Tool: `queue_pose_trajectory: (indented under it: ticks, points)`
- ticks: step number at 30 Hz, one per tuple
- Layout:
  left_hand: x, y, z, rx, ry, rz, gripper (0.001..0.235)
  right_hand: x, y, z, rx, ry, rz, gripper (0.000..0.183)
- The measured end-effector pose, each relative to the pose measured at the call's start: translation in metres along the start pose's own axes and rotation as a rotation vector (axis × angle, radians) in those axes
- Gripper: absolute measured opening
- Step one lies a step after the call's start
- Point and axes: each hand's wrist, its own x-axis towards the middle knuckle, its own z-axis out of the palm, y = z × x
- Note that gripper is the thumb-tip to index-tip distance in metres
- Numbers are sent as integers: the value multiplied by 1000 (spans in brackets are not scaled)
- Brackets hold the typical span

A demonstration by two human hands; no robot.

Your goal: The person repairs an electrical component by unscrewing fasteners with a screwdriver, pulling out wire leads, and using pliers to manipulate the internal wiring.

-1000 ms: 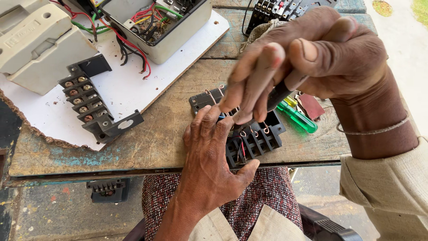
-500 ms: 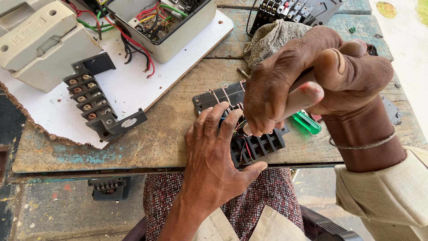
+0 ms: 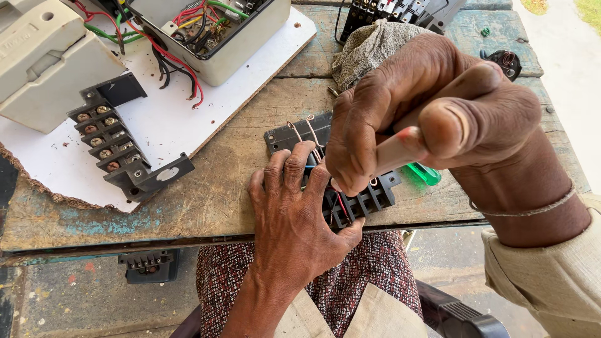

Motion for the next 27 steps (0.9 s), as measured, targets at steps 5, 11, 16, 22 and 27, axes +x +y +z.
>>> queue_pose_trajectory:
  ticks: [5, 11, 16, 22, 27]
  points:
    - [-1, -1, 2, -9, 10, -12, 86, -7, 11, -5, 12, 41, -52, 56]
    - [2, 2, 3, -18, 23, -4, 90, -13, 24, -31, 169, -57, -66, 57]
    - [2, 3, 5, -3, -13, -8, 92, -16, 43, -54, 291, -106, -51, 61]
    - [4, 2, 4, 8, -40, -12, 90, -10, 54, -72, 340, -132, -62, 65]
    - [5, 1, 3, 3, -57, -15, 92, -10, 52, -71, 297, -154, -43, 63]
